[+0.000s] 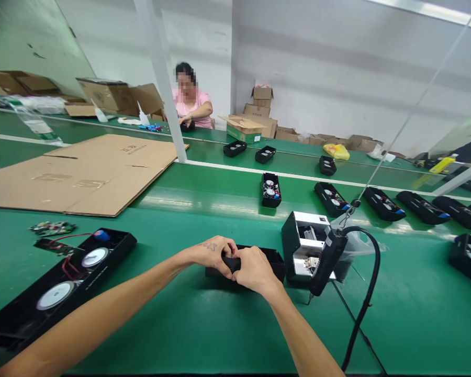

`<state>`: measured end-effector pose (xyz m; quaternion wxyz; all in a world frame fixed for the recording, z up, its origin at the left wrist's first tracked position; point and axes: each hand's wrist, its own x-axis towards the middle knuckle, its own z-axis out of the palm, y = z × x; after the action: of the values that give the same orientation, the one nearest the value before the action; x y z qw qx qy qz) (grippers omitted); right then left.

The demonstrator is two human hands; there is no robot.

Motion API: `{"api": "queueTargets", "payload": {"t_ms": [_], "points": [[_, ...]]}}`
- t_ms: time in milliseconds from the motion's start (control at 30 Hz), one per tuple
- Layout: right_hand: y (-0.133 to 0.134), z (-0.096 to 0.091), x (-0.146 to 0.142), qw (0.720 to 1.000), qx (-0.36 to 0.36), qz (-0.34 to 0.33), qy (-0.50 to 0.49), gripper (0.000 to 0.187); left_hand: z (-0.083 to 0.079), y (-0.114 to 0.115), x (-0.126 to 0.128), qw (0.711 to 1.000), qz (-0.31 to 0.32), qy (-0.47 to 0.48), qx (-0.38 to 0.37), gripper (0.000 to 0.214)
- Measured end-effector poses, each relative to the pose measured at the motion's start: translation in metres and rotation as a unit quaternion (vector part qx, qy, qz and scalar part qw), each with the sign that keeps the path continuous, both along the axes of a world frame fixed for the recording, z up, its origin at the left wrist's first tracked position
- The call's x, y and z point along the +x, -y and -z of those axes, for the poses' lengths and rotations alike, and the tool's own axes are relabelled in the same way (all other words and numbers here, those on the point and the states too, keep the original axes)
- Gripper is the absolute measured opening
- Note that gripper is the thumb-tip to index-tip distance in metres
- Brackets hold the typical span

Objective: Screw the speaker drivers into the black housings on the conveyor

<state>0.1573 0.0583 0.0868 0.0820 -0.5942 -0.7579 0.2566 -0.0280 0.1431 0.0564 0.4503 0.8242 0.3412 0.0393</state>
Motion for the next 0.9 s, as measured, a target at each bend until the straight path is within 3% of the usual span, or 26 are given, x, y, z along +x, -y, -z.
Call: {"api": "queueTargets", "payload": {"t_ms": [233,400,533,600,667,767,900], "points": [[-0.011,0.007,-0.001,0.999,-0.026,0.022,0.034,0.023,0.011,0.001,-0.001,1.000,-0.013,0.001,0.010,0.053],[0.017,0.011,-0.001,0.999,0.011,0.012,0.047,0.025,0.014,0.021,-0.004,0.997,-0.012,0.019,0.069,0.041],[0.064,0.021,0.022,0.989,0.135,0.009,-0.066,0.048,0.026,0.049,-0.010,0.984,0.009,0.029,0.176,0.031],[0.083,0.026,0.035,0.965,0.218,0.055,-0.133,0.041,0.037,0.060,-0.013,0.967,0.019,0.032,0.251,0.029],[0.093,0.029,0.041,0.956,0.247,0.083,-0.135,0.032,0.045,0.067,-0.015,0.956,0.021,0.037,0.292,0.029],[0.088,0.032,0.030,0.976,0.203,0.024,-0.077,0.037,0.045,0.068,-0.014,0.956,0.019,0.033,0.292,0.026],[0.060,0.031,0.002,0.992,0.106,-0.053,0.048,0.030,0.027,0.057,-0.010,0.971,0.026,0.009,0.237,0.023]]}}
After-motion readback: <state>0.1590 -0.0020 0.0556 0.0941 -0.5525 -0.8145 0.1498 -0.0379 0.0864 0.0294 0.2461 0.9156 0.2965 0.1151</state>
